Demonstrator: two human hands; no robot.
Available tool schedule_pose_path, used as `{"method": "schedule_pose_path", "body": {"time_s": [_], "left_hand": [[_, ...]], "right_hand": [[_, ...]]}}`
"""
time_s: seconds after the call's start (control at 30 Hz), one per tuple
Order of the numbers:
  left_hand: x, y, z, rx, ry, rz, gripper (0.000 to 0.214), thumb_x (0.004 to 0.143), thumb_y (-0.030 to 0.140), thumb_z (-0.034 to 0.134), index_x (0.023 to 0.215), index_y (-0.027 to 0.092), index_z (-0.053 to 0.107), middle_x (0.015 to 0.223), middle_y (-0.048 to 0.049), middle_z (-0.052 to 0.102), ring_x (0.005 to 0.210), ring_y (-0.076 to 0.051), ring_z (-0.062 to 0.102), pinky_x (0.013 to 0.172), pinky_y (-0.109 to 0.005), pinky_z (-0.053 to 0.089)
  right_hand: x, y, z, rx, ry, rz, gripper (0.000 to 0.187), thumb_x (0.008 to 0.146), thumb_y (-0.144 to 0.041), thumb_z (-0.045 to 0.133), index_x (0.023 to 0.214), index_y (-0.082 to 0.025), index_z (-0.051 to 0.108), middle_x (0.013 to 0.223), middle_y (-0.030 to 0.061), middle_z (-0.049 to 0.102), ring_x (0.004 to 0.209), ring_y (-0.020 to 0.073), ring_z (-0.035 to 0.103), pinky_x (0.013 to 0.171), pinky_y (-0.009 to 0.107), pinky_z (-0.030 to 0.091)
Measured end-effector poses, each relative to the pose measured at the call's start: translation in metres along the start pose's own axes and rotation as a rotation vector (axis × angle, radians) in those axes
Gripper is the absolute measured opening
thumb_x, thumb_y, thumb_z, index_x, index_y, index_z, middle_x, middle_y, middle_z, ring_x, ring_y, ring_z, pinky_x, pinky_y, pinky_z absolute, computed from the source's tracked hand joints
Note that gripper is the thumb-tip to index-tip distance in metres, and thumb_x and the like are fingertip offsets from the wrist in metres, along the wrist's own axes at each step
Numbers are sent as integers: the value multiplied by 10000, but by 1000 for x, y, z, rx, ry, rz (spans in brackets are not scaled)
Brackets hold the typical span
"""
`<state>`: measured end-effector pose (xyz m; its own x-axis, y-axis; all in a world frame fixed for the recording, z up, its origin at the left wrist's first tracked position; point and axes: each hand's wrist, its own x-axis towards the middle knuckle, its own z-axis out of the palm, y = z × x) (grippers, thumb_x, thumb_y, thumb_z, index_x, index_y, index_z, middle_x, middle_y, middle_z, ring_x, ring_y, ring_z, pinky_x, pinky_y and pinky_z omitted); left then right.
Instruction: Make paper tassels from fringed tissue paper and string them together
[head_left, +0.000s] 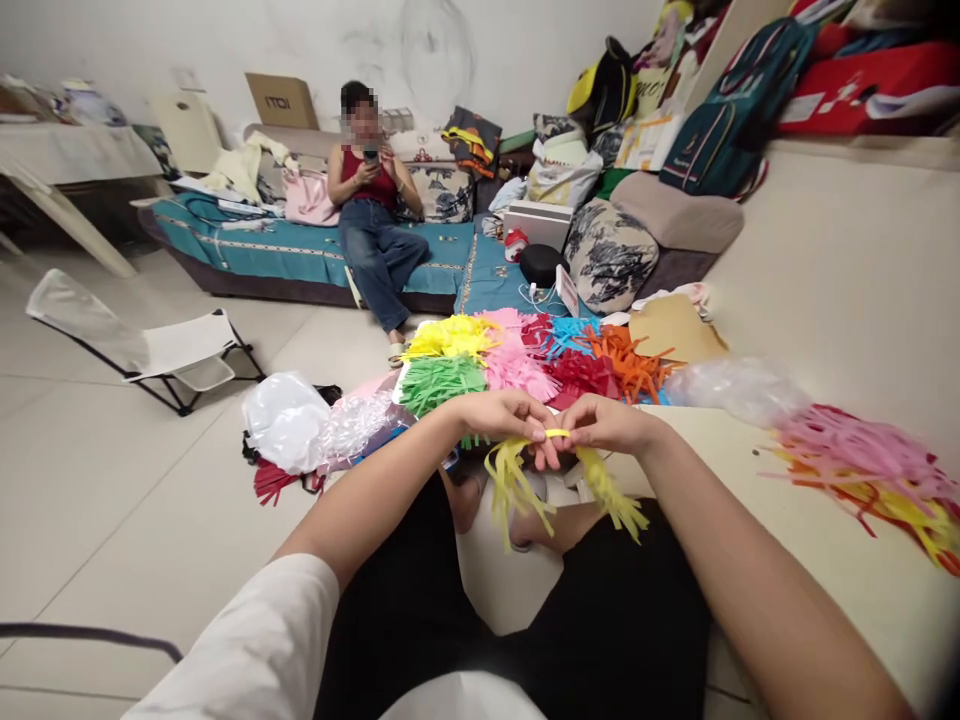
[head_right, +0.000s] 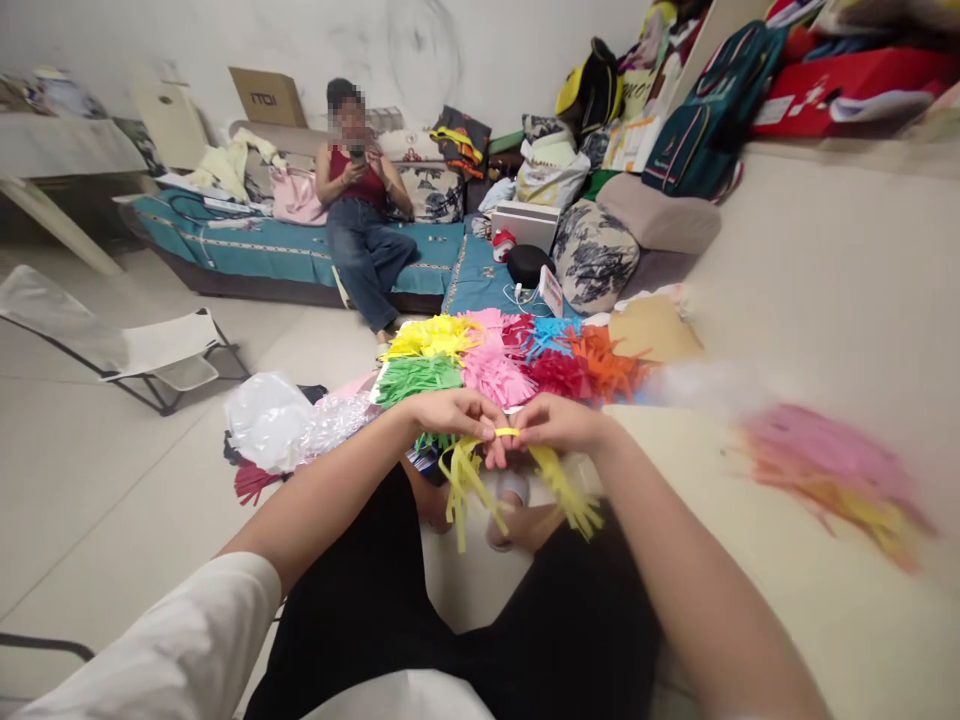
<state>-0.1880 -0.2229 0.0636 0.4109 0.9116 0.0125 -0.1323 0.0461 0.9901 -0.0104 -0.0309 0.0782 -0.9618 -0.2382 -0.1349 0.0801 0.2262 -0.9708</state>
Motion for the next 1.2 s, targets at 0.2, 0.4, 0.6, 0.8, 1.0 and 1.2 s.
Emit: {"method": "schedule_pose_path", "body": {"time_s": [0.2, 0.4, 0.6, 0.8, 1.0, 1.2], "left_hand": [[2, -18, -2, -262, 171, 108, 689, 620, 644, 1168, 970, 145, 847, 925, -184, 895, 884, -271, 878, 909, -345, 649], [13, -24, 4, -257, 272, 70, 626, 567, 545, 1214, 871, 127, 860, 978, -152, 899, 930, -217, 849, 982, -317, 613], [18, -30, 9, -307, 422, 131, 559, 570, 462, 1224, 872, 137, 883, 927, -81, 871, 865, -162, 807, 954, -318, 595], [20, -36, 15, -485, 561, 184, 587, 524, 324, 1223, 940, 147, 849, 887, -40, 848, 762, -138, 777, 835, -292, 586], [20, -33, 22, -470, 632, 223, 533, 551, 248, 1184, 896, 167, 786, 896, -25, 843, 781, -148, 784, 842, -300, 607], [21, -34, 26, -436, 665, 211, 550, 511, 322, 1202, 862, 157, 813, 779, -4, 801, 669, -140, 734, 722, -291, 591]], "right_hand": [[6, 29, 41, 265, 355, -207, 636, 745, -780, 1061, 711, -199, 806, 672, 50, 725, 664, 176, 673, 667, 301, 543], [-11, 39, 46, 338, 538, -165, 646, 666, -776, 1105, 738, -207, 807, 669, 32, 687, 618, 145, 579, 601, 282, 477], [-3, 44, 45, 516, 659, -180, 606, 549, -647, 1196, 737, -230, 800, 702, -8, 728, 660, 134, 669, 683, 266, 583], [5, 43, 54, 675, 643, -288, 478, 625, -418, 1213, 918, -266, 868, 908, -7, 845, 784, 148, 769, 872, 324, 681], [15, 48, 58, 757, 754, -322, 575, 583, -381, 1227, 982, -258, 833, 896, -33, 831, 811, 138, 781, 893, 302, 694], [21, 57, 60, 678, 823, -330, 615, 574, -443, 1218, 960, -264, 774, 939, -45, 811, 826, 148, 771, 883, 321, 702]]}}
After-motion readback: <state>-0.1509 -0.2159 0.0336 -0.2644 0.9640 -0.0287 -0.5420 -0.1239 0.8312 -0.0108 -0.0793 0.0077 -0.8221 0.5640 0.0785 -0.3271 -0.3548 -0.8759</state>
